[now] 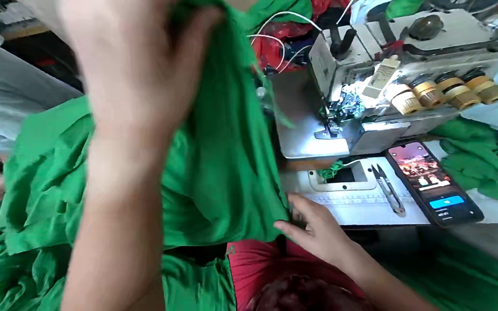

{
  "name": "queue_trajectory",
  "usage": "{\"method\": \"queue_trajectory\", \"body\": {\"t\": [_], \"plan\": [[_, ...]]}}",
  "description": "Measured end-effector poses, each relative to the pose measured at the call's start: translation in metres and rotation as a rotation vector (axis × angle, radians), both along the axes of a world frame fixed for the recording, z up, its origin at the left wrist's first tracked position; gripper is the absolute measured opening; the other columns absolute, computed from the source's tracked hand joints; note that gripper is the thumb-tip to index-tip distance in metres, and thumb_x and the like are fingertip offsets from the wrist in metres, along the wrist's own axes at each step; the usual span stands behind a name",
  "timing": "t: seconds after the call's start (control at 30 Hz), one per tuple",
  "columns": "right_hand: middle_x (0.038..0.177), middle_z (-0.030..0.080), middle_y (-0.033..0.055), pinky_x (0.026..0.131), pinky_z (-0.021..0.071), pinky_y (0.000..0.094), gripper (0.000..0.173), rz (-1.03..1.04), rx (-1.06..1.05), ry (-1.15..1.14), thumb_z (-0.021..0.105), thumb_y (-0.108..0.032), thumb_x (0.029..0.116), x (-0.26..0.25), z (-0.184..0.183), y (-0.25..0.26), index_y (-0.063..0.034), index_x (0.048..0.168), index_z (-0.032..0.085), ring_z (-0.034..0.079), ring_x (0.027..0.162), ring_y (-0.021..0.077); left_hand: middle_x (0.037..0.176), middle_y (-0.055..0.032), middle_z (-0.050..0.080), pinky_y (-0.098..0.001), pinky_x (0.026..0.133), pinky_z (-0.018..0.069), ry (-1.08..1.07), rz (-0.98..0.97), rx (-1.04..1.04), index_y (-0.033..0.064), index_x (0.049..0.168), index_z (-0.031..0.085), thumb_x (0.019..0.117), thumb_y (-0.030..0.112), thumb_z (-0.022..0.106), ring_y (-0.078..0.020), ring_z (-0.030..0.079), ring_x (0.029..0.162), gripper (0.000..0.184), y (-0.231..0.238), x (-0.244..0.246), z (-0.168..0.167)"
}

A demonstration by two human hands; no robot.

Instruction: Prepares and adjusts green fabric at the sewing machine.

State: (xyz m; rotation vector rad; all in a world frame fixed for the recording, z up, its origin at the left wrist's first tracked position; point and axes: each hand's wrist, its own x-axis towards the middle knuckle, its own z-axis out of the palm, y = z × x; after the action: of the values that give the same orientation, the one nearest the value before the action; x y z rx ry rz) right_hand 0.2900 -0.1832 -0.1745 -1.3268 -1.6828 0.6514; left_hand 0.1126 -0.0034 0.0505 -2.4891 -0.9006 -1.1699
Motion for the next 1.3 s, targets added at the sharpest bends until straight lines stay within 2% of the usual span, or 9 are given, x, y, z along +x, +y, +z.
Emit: {"method": "queue_trajectory", "body": {"t": [0.2, 0.33, 0.43, 0.6, 0.73, 0.87, 1.03, 1.13, 1.3], "plan": [[0.100, 0.071, 0.0110, 0.069, 0.0582, 0.0335, 0.020, -0.122, -0.025, -0.139, 0.057, -0.014, 0.0991, 0.015, -0.011, 0.014, -0.0044, 0.109, 0.073, 0.067, 0.077, 0.0169, 0.139, -0.0417, 0.046, -0.0730, 0.103, 0.0384, 0.151, 0.405, -0.520, -0.0079, 0.134, 0.056, 0.0997, 0.010, 0.062, -0.0600, 0.048, 0.126, 0.039, 0.055, -0.100, -0.040], [0.100, 0.069, 0.0120, 0.061, 0.0536, 0.0261, 0.024, -0.195, 0.058, -0.148, 0.057, -0.018, 0.0996, 0.017, -0.011, 0.018, -0.0032, 0.112, 0.071, 0.061, 0.069, 0.0116, 0.152, -0.0345, 0.038, -0.0544, 0.104, 0.0466, -0.011, 0.359, -0.420, -0.0041, 0.142, 0.049, 0.0999, 0.014, 0.058, -0.0460, 0.052, 0.130, 0.047, 0.038, -0.123, -0.080], [0.101, 0.071, 0.0111, 0.071, 0.0556, 0.0215, 0.023, -0.104, 0.201, -0.094, 0.057, -0.020, 0.1015, 0.002, -0.005, 0.021, -0.0049, 0.105, 0.074, 0.066, 0.081, 0.0100, 0.143, -0.0325, 0.050, -0.0554, 0.110, 0.0378, -0.084, 0.253, -0.248, -0.0054, 0.130, 0.059, 0.0983, 0.009, 0.053, -0.0454, 0.047, 0.135, 0.036, 0.001, -0.104, -0.079], [0.117, 0.073, 0.0149, 0.094, 0.0551, 0.0428, 0.027, 0.009, 0.245, -0.176, 0.056, -0.019, 0.1028, -0.023, 0.028, 0.045, -0.0035, 0.112, 0.076, 0.069, 0.109, 0.0278, 0.107, -0.0110, 0.074, -0.0540, 0.101, 0.0473, 0.214, -0.199, -0.375, 0.0064, 0.101, 0.076, 0.0916, 0.001, 0.053, -0.0322, 0.064, 0.116, 0.026, -0.039, -0.042, -0.095], [0.113, 0.068, 0.0174, 0.074, 0.0592, 0.0389, 0.028, -0.050, 0.166, -0.178, 0.057, -0.019, 0.1026, -0.024, 0.039, 0.059, -0.0010, 0.121, 0.070, 0.069, 0.086, 0.0226, 0.108, 0.0005, 0.072, -0.0440, 0.090, 0.0507, 0.169, -0.235, -0.161, 0.0209, 0.104, 0.074, 0.0955, 0.010, 0.055, -0.0216, 0.065, 0.111, 0.023, -0.009, -0.026, -0.147], [0.104, 0.070, 0.0134, 0.054, 0.0498, 0.0258, 0.038, -0.069, 0.185, -0.140, 0.065, -0.038, 0.0971, -0.026, 0.023, 0.042, -0.0039, 0.114, 0.070, 0.059, 0.064, 0.0107, 0.103, -0.0118, 0.070, -0.0473, 0.088, 0.0506, 0.143, -0.179, -0.326, 0.0040, 0.101, 0.072, 0.0917, -0.001, 0.050, -0.0295, 0.064, 0.102, 0.024, -0.036, -0.044, -0.099], [0.113, 0.070, 0.0189, 0.073, 0.0566, 0.0471, 0.042, -0.047, -0.243, -0.223, 0.062, -0.032, 0.0994, -0.025, 0.032, 0.023, 0.0001, 0.127, 0.064, 0.070, 0.083, 0.0279, 0.106, -0.0114, 0.070, -0.0482, 0.096, 0.0503, 0.113, -0.184, -0.352, 0.0049, 0.098, 0.071, 0.0916, 0.005, 0.051, -0.0291, 0.064, 0.111, 0.020, -0.039, -0.048, -0.120], [0.089, 0.069, 0.0116, 0.057, 0.0520, 0.0294, 0.024, -0.148, 0.045, -0.201, 0.061, -0.021, 0.0979, 0.000, 0.019, 0.031, -0.0005, 0.106, 0.070, 0.060, 0.062, 0.0137, 0.111, -0.0141, 0.070, -0.0508, 0.104, 0.0470, 0.100, -0.178, -0.346, 0.0027, 0.098, 0.070, 0.0910, 0.005, 0.050, -0.0330, 0.062, 0.120, 0.021, -0.029, -0.050, -0.135], [0.099, 0.068, 0.0150, 0.056, 0.0507, 0.0286, 0.024, -0.306, 0.184, -0.281, 0.058, -0.020, 0.1004, 0.016, 0.018, 0.035, -0.0017, 0.108, 0.071, 0.058, 0.063, 0.0142, 0.114, -0.0131, 0.071, -0.0517, 0.106, 0.0458, 0.106, -0.133, -0.292, 0.0037, 0.102, 0.070, 0.0949, 0.007, 0.051, -0.0334, 0.061, 0.124, 0.021, -0.020, -0.048, -0.150]]}}
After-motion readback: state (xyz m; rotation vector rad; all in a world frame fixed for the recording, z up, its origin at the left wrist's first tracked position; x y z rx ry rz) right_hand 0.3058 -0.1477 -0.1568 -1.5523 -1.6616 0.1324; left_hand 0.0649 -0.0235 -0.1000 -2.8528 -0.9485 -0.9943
